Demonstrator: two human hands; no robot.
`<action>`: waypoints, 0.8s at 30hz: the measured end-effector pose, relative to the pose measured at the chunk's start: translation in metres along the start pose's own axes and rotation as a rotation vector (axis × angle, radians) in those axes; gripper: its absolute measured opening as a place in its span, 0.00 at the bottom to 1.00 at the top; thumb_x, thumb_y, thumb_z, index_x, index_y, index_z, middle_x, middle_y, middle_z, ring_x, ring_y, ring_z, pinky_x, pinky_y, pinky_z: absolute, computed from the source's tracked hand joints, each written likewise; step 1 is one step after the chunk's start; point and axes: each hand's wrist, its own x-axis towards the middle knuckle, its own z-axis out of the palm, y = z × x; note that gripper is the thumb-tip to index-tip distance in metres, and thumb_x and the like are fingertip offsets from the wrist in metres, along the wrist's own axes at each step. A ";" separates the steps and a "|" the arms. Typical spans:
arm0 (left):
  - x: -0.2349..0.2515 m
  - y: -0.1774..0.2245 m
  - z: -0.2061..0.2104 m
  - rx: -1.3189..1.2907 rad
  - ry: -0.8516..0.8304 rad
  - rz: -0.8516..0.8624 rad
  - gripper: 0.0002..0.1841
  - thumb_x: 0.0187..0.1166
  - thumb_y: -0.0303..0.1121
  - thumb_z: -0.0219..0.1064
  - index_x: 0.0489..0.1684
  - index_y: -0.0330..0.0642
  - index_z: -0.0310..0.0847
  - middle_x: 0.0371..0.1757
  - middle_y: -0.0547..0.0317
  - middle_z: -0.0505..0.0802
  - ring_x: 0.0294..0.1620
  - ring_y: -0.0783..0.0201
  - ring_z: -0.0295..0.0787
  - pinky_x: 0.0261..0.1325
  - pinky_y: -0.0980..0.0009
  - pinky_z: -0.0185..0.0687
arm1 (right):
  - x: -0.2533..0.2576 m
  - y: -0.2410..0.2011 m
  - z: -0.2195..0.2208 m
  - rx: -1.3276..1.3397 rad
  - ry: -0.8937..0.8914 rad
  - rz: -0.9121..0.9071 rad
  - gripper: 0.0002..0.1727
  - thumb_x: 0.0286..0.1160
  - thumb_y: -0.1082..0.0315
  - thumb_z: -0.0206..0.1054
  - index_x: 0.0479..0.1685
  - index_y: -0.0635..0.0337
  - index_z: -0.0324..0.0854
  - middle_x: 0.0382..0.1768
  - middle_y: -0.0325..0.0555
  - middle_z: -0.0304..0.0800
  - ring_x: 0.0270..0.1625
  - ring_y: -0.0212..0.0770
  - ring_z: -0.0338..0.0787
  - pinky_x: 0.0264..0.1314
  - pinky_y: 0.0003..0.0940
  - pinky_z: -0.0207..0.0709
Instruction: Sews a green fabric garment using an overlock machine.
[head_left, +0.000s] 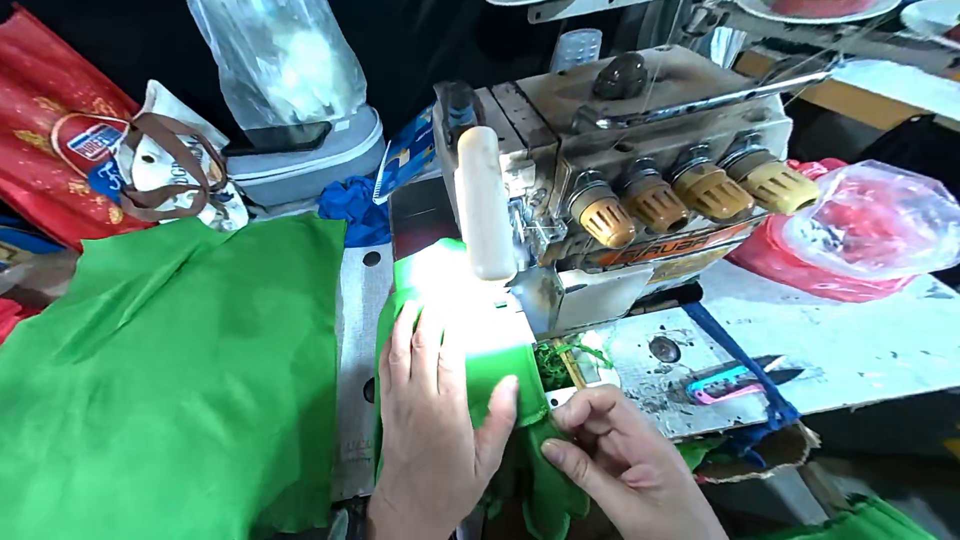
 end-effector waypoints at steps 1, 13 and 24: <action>0.005 -0.002 -0.002 -0.019 -0.022 -0.002 0.34 0.87 0.56 0.48 0.69 0.32 0.82 0.78 0.36 0.81 0.85 0.39 0.67 0.83 0.44 0.63 | 0.004 0.000 -0.001 -0.007 0.006 -0.016 0.10 0.78 0.74 0.69 0.50 0.68 0.74 0.44 0.42 0.90 0.41 0.22 0.88 0.44 0.18 0.85; 0.074 -0.031 -0.024 -0.114 -0.379 -0.066 0.30 0.85 0.49 0.56 0.83 0.41 0.72 0.90 0.50 0.69 0.92 0.48 0.57 0.88 0.46 0.55 | 0.038 -0.007 0.003 -0.041 0.092 -0.078 0.12 0.70 0.70 0.71 0.48 0.49 0.75 0.37 0.32 0.91 0.38 0.25 0.92 0.40 0.19 0.88; 0.110 -0.062 -0.004 -0.252 -0.215 -0.071 0.24 0.75 0.34 0.73 0.69 0.32 0.81 0.77 0.40 0.82 0.80 0.44 0.76 0.80 0.44 0.70 | 0.041 0.000 0.003 0.015 0.117 0.004 0.14 0.68 0.65 0.76 0.49 0.50 0.79 0.36 0.37 0.93 0.37 0.31 0.94 0.39 0.24 0.89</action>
